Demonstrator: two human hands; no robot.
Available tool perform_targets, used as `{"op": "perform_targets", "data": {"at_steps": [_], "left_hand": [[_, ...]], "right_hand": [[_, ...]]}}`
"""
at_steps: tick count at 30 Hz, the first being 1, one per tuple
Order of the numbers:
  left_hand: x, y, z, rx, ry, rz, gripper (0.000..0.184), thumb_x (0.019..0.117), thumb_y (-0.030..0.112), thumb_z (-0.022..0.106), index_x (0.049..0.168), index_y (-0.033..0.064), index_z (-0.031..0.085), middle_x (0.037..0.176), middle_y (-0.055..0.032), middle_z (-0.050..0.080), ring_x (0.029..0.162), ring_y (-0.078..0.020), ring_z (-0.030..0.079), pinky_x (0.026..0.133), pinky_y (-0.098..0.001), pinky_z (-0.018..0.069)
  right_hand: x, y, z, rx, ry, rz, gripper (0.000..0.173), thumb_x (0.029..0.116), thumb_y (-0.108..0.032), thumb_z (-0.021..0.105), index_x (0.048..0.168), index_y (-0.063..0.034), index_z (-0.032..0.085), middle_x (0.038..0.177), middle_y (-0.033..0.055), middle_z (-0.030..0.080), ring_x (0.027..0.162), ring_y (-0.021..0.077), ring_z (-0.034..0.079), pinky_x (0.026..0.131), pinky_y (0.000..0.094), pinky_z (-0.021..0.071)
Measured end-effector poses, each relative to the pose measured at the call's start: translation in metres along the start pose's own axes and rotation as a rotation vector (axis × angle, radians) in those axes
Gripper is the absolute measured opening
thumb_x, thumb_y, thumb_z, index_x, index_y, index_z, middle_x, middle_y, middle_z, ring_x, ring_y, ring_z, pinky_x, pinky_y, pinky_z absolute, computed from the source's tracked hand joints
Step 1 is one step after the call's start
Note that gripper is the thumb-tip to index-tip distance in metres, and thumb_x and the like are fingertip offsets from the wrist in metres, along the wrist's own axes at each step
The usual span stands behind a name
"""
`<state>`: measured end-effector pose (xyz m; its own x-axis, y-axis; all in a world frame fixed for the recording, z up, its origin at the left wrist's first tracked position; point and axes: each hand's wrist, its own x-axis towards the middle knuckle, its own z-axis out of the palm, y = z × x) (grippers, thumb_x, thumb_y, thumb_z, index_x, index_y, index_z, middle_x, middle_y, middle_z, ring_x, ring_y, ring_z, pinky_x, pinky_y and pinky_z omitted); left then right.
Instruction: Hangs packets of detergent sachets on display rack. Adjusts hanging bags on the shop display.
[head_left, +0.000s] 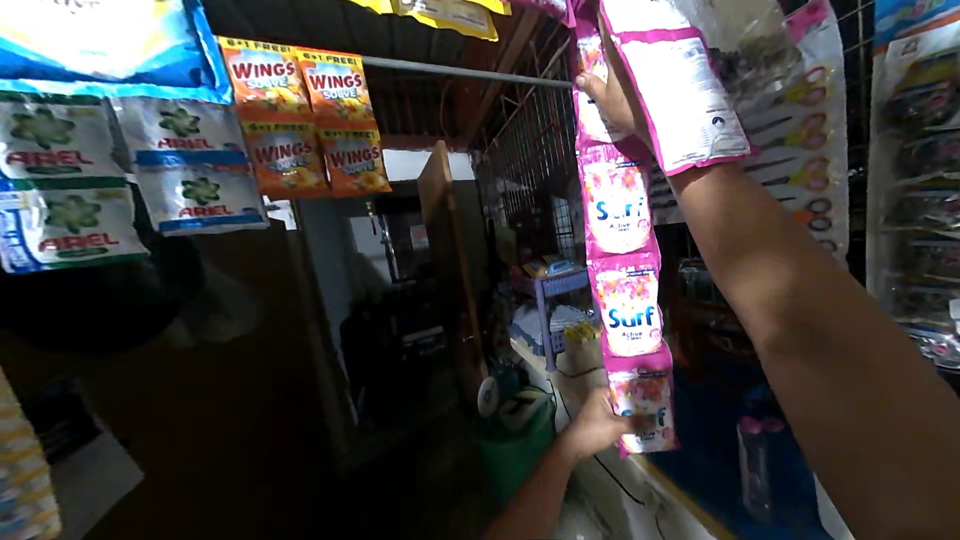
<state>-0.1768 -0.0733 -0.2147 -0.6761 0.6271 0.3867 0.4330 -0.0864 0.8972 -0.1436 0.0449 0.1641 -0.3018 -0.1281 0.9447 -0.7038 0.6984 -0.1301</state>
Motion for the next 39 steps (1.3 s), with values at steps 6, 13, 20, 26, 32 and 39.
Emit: {"op": "perform_targets", "data": {"at_steps": [6, 13, 20, 26, 32, 39], "left_hand": [[-0.011, -0.026, 0.013, -0.138, 0.007, -0.015, 0.017, 0.0927, 0.000, 0.067, 0.110, -0.0003, 0.066, 0.089, -0.0001, 0.074, 0.081, -0.0079, 0.072, 0.078, -0.0286, 0.0612], [-0.026, -0.019, 0.007, -0.106, 0.144, -0.045, 0.014, 0.0941, 0.004, 0.068, 0.107, -0.0008, 0.066, 0.085, -0.0028, 0.074, 0.073, -0.0094, 0.072, 0.067, -0.0278, 0.0615], [-0.044, -0.024, -0.007, -0.026, 0.101, -0.043, 0.035, 0.0825, 0.002, 0.075, 0.115, -0.0017, 0.064, 0.092, -0.0032, 0.075, 0.081, -0.0096, 0.072, 0.077, -0.0279, 0.0610], [-0.051, -0.023, -0.015, 0.053, 0.186, -0.024, 0.037, 0.0814, 0.002, 0.078, 0.116, -0.0016, 0.067, 0.097, -0.0041, 0.075, 0.090, -0.0089, 0.072, 0.086, -0.0280, 0.0597], [-0.024, 0.011, 0.005, -0.030, 0.240, 0.089, 0.019, 0.0978, 0.006, 0.064, 0.113, -0.0050, 0.065, 0.091, -0.0037, 0.073, 0.081, -0.0051, 0.070, 0.079, -0.0252, 0.0588], [-0.003, 0.018, 0.020, -0.058, 0.266, 0.117, 0.006, 0.0953, 0.002, 0.065, 0.099, -0.0009, 0.069, 0.081, 0.0014, 0.069, 0.072, -0.0011, 0.065, 0.070, -0.0214, 0.0548]], "right_hand": [[0.004, -0.002, -0.010, -0.061, 0.011, -0.029, 0.049, 0.1093, -0.014, 0.046, 0.149, 0.0133, 0.038, 0.144, 0.0297, 0.053, 0.134, 0.0270, 0.053, 0.114, 0.0319, 0.0363], [0.003, -0.003, -0.016, -0.075, -0.015, 0.014, 0.055, 0.1098, -0.014, 0.045, 0.154, 0.0133, 0.027, 0.152, 0.0309, 0.044, 0.143, 0.0293, 0.044, 0.118, 0.0314, 0.0302], [0.007, 0.006, -0.011, -0.037, -0.003, 0.042, 0.055, 0.1097, -0.014, 0.045, 0.154, 0.0129, 0.027, 0.152, 0.0316, 0.044, 0.143, 0.0308, 0.045, 0.119, 0.0340, 0.0315], [0.016, 0.001, -0.017, -0.168, 0.015, 0.025, 0.061, 0.1088, -0.021, 0.049, 0.155, 0.0112, 0.026, 0.153, 0.0318, 0.042, 0.146, 0.0336, 0.041, 0.122, 0.0395, 0.0273], [0.009, -0.029, -0.013, -0.043, -0.009, 0.019, 0.053, 0.1097, -0.012, 0.044, 0.153, 0.0132, 0.028, 0.154, 0.0308, 0.041, 0.145, 0.0277, 0.042, 0.119, 0.0305, 0.0295], [0.018, -0.024, -0.018, -0.093, -0.015, -0.050, 0.051, 0.1094, -0.016, 0.046, 0.150, 0.0138, 0.035, 0.150, 0.0313, 0.046, 0.143, 0.0293, 0.045, 0.119, 0.0326, 0.0305]]}}
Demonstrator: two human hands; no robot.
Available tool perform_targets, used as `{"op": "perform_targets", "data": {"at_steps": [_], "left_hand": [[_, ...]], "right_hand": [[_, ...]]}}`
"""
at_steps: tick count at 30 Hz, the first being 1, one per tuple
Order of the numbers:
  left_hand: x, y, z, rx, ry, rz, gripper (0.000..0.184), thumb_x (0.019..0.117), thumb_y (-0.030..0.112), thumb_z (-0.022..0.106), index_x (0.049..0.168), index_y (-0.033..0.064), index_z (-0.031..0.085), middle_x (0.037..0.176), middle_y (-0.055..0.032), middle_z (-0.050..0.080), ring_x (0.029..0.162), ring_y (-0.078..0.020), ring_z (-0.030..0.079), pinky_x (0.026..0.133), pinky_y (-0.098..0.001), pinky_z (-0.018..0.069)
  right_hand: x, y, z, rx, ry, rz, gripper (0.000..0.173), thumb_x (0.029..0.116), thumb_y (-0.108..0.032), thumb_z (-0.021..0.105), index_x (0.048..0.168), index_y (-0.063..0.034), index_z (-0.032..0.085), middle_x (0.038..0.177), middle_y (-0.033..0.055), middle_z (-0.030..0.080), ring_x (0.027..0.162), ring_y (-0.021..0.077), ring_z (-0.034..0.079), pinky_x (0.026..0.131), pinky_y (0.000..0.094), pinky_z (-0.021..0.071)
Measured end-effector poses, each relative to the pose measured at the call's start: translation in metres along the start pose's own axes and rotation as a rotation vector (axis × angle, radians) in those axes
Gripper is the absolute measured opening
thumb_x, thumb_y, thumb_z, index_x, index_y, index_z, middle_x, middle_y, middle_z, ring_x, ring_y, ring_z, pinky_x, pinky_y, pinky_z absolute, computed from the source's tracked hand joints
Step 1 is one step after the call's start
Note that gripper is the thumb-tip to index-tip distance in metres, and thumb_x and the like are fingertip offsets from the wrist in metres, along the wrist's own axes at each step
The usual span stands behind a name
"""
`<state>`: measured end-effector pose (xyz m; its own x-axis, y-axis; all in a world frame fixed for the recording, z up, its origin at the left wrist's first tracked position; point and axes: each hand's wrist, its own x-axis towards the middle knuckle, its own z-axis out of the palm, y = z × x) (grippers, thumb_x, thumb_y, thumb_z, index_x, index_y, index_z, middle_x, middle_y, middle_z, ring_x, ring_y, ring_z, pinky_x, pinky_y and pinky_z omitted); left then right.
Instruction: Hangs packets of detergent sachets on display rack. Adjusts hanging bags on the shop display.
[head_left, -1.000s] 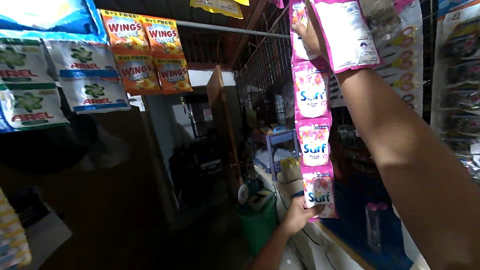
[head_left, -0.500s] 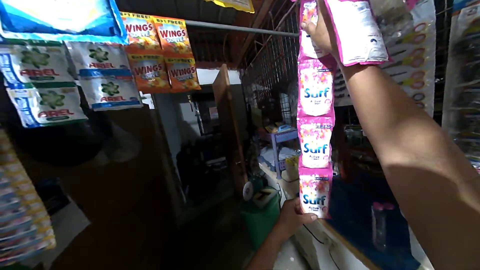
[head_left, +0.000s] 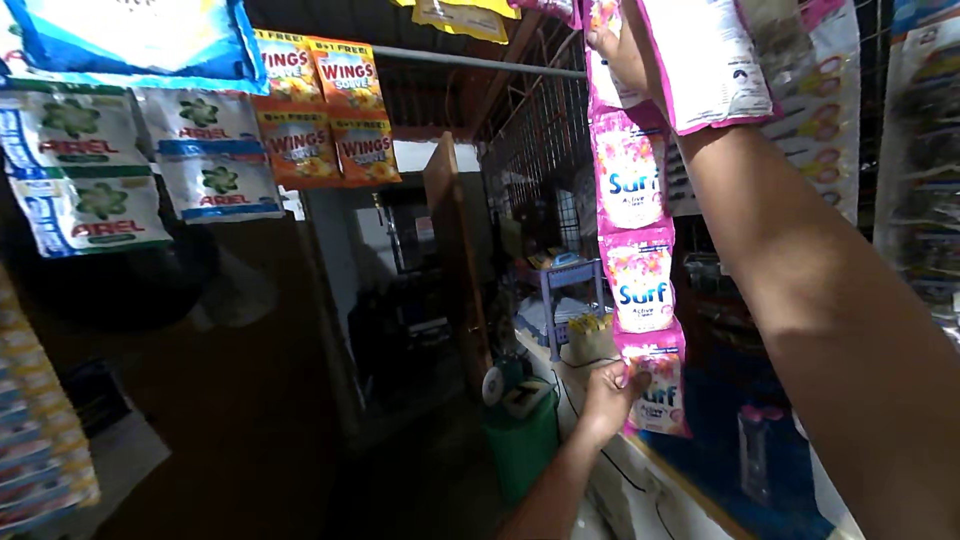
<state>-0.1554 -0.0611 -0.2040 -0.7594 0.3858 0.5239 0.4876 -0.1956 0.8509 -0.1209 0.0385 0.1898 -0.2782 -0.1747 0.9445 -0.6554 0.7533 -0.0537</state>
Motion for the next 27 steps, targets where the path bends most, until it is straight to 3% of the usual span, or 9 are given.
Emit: {"op": "perform_targets", "data": {"at_steps": [3, 9, 11, 15, 18, 21, 23, 25, 27], "left_hand": [[0.001, 0.006, 0.005, -0.035, -0.083, -0.084, 0.028, 0.0921, -0.003, 0.067, 0.120, -0.0052, 0.063, 0.101, -0.0049, 0.072, 0.091, -0.0057, 0.068, 0.086, -0.0259, 0.0570], [0.007, -0.001, 0.023, 0.041, -0.047, -0.011, 0.018, 0.0911, 0.004, 0.072, 0.106, -0.0051, 0.069, 0.095, -0.0070, 0.073, 0.089, -0.0082, 0.070, 0.085, -0.0298, 0.0580], [0.009, -0.004, 0.022, 0.017, -0.014, 0.030, 0.016, 0.0915, 0.002, 0.070, 0.105, -0.0053, 0.070, 0.096, -0.0071, 0.074, 0.091, -0.0080, 0.070, 0.088, -0.0293, 0.0577], [0.008, -0.004, 0.016, -0.002, -0.011, 0.090, 0.013, 0.0916, -0.002, 0.068, 0.104, -0.0056, 0.071, 0.095, -0.0053, 0.075, 0.091, -0.0055, 0.070, 0.088, -0.0270, 0.0577], [0.007, 0.002, 0.012, 0.019, -0.059, 0.066, 0.024, 0.0890, -0.002, 0.072, 0.112, -0.0070, 0.068, 0.099, -0.0071, 0.075, 0.093, -0.0073, 0.071, 0.090, -0.0281, 0.0582], [0.016, 0.024, 0.010, -0.036, -0.091, 0.054, 0.050, 0.0895, 0.002, 0.073, 0.133, -0.0093, 0.051, 0.110, -0.0110, 0.072, 0.098, -0.0100, 0.071, 0.092, -0.0290, 0.0580], [0.027, 0.046, 0.010, -0.096, -0.065, 0.096, 0.056, 0.0944, 0.006, 0.067, 0.143, -0.0079, 0.043, 0.116, -0.0139, 0.070, 0.098, -0.0122, 0.071, 0.090, -0.0300, 0.0587], [0.041, 0.072, 0.012, -0.101, -0.001, 0.138, 0.047, 0.1000, 0.006, 0.062, 0.141, -0.0081, 0.045, 0.120, -0.0160, 0.068, 0.098, -0.0130, 0.070, 0.089, -0.0303, 0.0584], [0.054, 0.096, 0.015, -0.111, 0.055, 0.179, 0.035, 0.1028, 0.007, 0.058, 0.134, -0.0085, 0.053, 0.111, -0.0142, 0.071, 0.092, -0.0120, 0.071, 0.086, -0.0293, 0.0592]], "right_hand": [[-0.001, -0.003, -0.005, -0.032, 0.028, 0.019, 0.052, 0.1092, -0.017, 0.047, 0.150, 0.0129, 0.036, 0.149, 0.0303, 0.047, 0.142, 0.0278, 0.045, 0.118, 0.0323, 0.0304], [-0.004, -0.005, -0.010, -0.021, 0.036, 0.029, 0.057, 0.1100, -0.019, 0.045, 0.154, 0.0135, 0.028, 0.155, 0.0313, 0.040, 0.148, 0.0314, 0.039, 0.122, 0.0345, 0.0258], [-0.007, -0.007, -0.010, 0.010, 0.068, 0.045, 0.056, 0.1094, -0.017, 0.047, 0.153, 0.0134, 0.030, 0.153, 0.0307, 0.043, 0.145, 0.0295, 0.042, 0.120, 0.0320, 0.0281], [-0.010, -0.005, -0.016, -0.012, 0.037, 0.043, 0.060, 0.1101, -0.017, 0.045, 0.156, 0.0129, 0.021, 0.157, 0.0314, 0.037, 0.148, 0.0308, 0.038, 0.121, 0.0335, 0.0264], [-0.011, -0.003, -0.016, -0.001, 0.070, 0.038, 0.064, 0.1085, -0.016, 0.049, 0.158, 0.0105, 0.018, 0.158, 0.0306, 0.036, 0.148, 0.0312, 0.038, 0.121, 0.0339, 0.0269], [-0.014, -0.009, -0.012, 0.051, 0.084, 0.068, 0.060, 0.1090, -0.015, 0.048, 0.157, 0.0108, 0.023, 0.155, 0.0301, 0.041, 0.146, 0.0300, 0.041, 0.120, 0.0332, 0.0287], [-0.013, -0.007, -0.008, 0.085, 0.072, 0.049, 0.058, 0.1089, -0.013, 0.047, 0.156, 0.0122, 0.024, 0.154, 0.0312, 0.042, 0.144, 0.0303, 0.043, 0.119, 0.0332, 0.0301], [-0.010, -0.004, -0.004, 0.104, 0.065, 0.041, 0.054, 0.1095, -0.014, 0.046, 0.153, 0.0132, 0.029, 0.150, 0.0314, 0.046, 0.141, 0.0302, 0.047, 0.117, 0.0338, 0.0329], [-0.009, -0.005, -0.004, 0.083, 0.039, 0.044, 0.053, 0.1104, -0.017, 0.044, 0.152, 0.0135, 0.031, 0.151, 0.0317, 0.045, 0.143, 0.0321, 0.044, 0.120, 0.0369, 0.0299]]}}
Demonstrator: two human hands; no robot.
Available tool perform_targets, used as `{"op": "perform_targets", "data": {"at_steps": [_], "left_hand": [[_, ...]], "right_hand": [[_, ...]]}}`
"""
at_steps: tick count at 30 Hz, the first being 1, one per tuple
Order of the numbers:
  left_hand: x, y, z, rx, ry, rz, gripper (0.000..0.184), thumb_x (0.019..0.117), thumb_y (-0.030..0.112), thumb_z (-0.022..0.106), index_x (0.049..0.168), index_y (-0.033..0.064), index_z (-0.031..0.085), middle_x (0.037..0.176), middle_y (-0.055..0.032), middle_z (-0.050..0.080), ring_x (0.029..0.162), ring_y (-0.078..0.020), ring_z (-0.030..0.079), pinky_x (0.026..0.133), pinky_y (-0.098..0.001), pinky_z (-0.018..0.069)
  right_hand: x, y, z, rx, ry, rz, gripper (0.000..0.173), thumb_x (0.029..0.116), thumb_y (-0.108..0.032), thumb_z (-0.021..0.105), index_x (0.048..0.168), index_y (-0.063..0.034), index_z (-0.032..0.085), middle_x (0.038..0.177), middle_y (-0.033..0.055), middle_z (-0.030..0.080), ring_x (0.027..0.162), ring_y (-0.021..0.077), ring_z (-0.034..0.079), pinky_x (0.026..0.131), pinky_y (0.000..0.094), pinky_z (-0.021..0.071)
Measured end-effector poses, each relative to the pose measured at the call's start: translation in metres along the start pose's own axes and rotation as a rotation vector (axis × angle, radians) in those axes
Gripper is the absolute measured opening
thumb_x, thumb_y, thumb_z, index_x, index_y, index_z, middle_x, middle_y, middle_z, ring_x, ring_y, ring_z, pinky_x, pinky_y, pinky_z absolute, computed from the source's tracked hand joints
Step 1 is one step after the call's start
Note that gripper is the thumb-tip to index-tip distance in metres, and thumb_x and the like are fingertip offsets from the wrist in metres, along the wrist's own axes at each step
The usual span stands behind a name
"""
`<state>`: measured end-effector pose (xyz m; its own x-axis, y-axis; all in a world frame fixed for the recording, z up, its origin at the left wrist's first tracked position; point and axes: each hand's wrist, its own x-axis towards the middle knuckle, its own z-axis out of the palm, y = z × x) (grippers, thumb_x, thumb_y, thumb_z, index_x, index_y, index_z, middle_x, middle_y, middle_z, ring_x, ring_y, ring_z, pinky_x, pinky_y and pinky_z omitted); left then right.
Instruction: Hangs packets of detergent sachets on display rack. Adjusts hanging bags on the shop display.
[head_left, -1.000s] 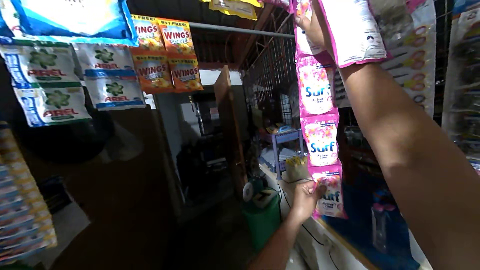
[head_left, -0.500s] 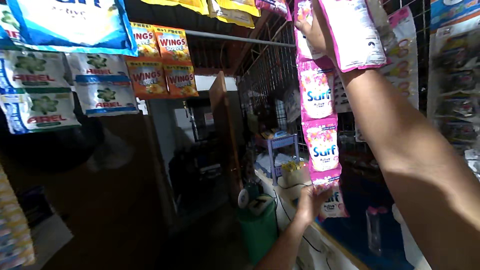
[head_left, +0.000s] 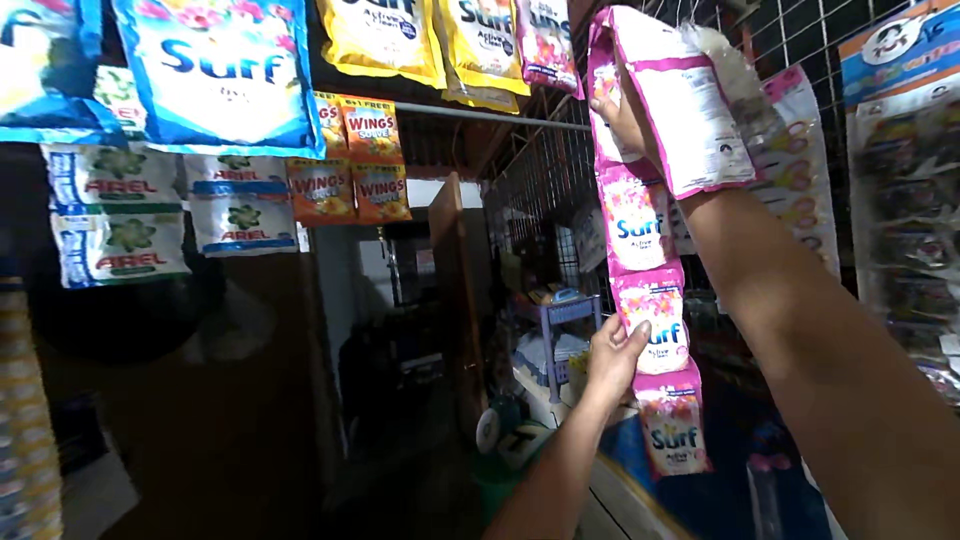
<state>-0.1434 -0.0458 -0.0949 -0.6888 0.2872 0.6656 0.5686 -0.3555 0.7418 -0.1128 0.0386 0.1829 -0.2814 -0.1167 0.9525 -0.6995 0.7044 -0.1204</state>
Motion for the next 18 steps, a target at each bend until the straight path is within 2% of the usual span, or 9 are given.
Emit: {"op": "perform_targets", "data": {"at_steps": [2, 4, 8, 11, 13, 16, 18], "left_hand": [[0.016, 0.018, 0.005, -0.013, 0.047, 0.030, 0.024, 0.1033, 0.007, 0.057, 0.122, -0.0081, 0.059, 0.096, -0.0115, 0.073, 0.081, -0.0117, 0.072, 0.077, -0.0286, 0.0605], [0.030, 0.032, 0.007, -0.027, 0.075, 0.046, 0.020, 0.1039, 0.008, 0.057, 0.116, -0.0078, 0.061, 0.089, -0.0118, 0.072, 0.076, -0.0134, 0.072, 0.074, -0.0300, 0.0614], [0.053, 0.056, 0.005, -0.053, 0.109, 0.100, 0.026, 0.0999, 0.007, 0.064, 0.121, -0.0076, 0.060, 0.093, -0.0131, 0.073, 0.080, -0.0150, 0.073, 0.076, -0.0309, 0.0619], [0.067, 0.066, -0.001, -0.035, 0.113, 0.151, 0.020, 0.0980, 0.004, 0.066, 0.115, -0.0077, 0.064, 0.090, -0.0131, 0.073, 0.078, -0.0151, 0.073, 0.075, -0.0308, 0.0620], [0.070, 0.067, -0.004, -0.018, 0.124, 0.157, 0.017, 0.0975, 0.002, 0.066, 0.111, -0.0078, 0.065, 0.089, -0.0128, 0.073, 0.077, -0.0142, 0.072, 0.075, -0.0301, 0.0615], [0.072, 0.067, -0.006, 0.002, 0.145, 0.165, 0.019, 0.0974, 0.001, 0.065, 0.114, -0.0082, 0.064, 0.090, -0.0129, 0.073, 0.078, -0.0133, 0.072, 0.076, -0.0294, 0.0611], [0.070, 0.064, -0.006, 0.039, 0.143, 0.176, 0.025, 0.0966, 0.002, 0.067, 0.118, -0.0083, 0.062, 0.093, -0.0135, 0.073, 0.080, -0.0136, 0.072, 0.077, -0.0297, 0.0615]], "right_hand": [[-0.004, -0.009, 0.000, -0.021, -0.012, 0.008, 0.052, 0.1107, -0.016, 0.043, 0.152, 0.0136, 0.032, 0.151, 0.0314, 0.045, 0.144, 0.0320, 0.044, 0.120, 0.0367, 0.0296], [-0.001, -0.006, 0.003, -0.006, 0.005, -0.025, 0.050, 0.1103, -0.014, 0.044, 0.150, 0.0145, 0.034, 0.149, 0.0324, 0.047, 0.142, 0.0327, 0.046, 0.119, 0.0369, 0.0308], [-0.003, -0.013, 0.006, 0.003, 0.044, -0.016, 0.054, 0.1096, -0.014, 0.046, 0.153, 0.0136, 0.029, 0.151, 0.0324, 0.045, 0.144, 0.0340, 0.044, 0.120, 0.0381, 0.0295], [-0.006, -0.017, 0.009, 0.055, 0.061, -0.030, 0.054, 0.1094, -0.011, 0.045, 0.154, 0.0133, 0.027, 0.152, 0.0321, 0.043, 0.143, 0.0331, 0.045, 0.119, 0.0367, 0.0307], [-0.005, -0.017, 0.009, 0.029, 0.091, -0.054, 0.051, 0.1096, -0.012, 0.045, 0.151, 0.0146, 0.031, 0.148, 0.0327, 0.048, 0.138, 0.0341, 0.049, 0.117, 0.0376, 0.0341], [0.000, -0.011, 0.004, -0.022, 0.107, -0.107, 0.064, 0.1085, -0.017, 0.050, 0.158, 0.0093, 0.019, 0.155, 0.0310, 0.040, 0.146, 0.0349, 0.041, 0.122, 0.0412, 0.0273], [-0.005, -0.016, 0.005, 0.036, 0.097, -0.090, 0.064, 0.1084, -0.015, 0.049, 0.159, 0.0086, 0.017, 0.156, 0.0303, 0.039, 0.146, 0.0329, 0.040, 0.121, 0.0383, 0.0271]]}}
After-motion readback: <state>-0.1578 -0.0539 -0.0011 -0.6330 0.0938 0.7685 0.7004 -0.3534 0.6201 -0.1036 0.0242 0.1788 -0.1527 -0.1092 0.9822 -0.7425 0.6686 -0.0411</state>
